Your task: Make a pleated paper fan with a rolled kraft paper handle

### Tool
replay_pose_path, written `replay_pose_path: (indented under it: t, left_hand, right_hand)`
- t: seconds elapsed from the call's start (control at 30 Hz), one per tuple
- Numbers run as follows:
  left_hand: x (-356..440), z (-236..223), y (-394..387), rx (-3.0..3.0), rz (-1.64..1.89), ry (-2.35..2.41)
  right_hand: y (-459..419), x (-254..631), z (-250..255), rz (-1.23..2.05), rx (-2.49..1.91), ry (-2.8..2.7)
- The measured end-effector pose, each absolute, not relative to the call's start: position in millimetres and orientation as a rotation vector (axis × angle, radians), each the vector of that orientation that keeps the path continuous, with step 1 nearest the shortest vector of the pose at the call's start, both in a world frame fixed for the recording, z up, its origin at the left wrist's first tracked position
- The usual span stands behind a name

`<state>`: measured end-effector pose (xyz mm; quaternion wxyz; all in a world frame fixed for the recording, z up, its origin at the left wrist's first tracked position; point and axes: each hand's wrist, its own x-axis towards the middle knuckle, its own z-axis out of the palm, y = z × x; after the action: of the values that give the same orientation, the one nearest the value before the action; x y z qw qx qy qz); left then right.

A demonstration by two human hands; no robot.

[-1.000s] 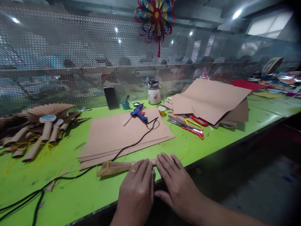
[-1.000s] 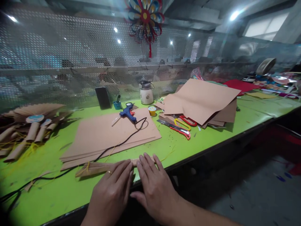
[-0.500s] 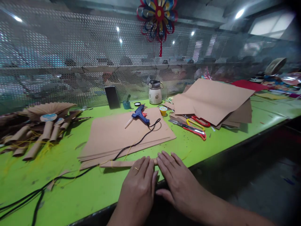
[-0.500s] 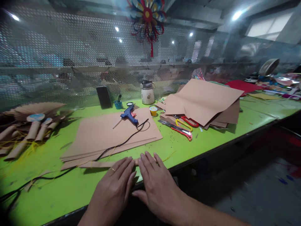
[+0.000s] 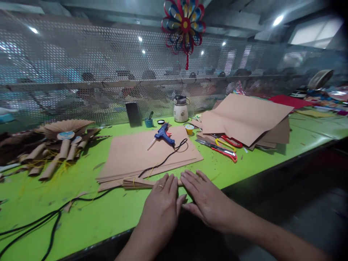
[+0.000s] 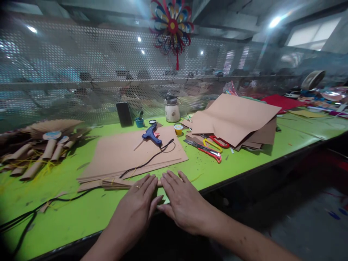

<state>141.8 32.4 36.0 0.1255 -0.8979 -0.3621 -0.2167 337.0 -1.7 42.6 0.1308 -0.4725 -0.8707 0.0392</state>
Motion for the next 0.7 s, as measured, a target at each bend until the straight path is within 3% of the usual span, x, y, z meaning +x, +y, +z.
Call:
replay_pose_path:
  t: [0.7]
  left_hand:
    - [146.1,37.8,50.8,-2.699,-0.463,-1.172]
  right_hand:
    - [21.2,339.7,44.6,0.174,-1.384,-2.523]
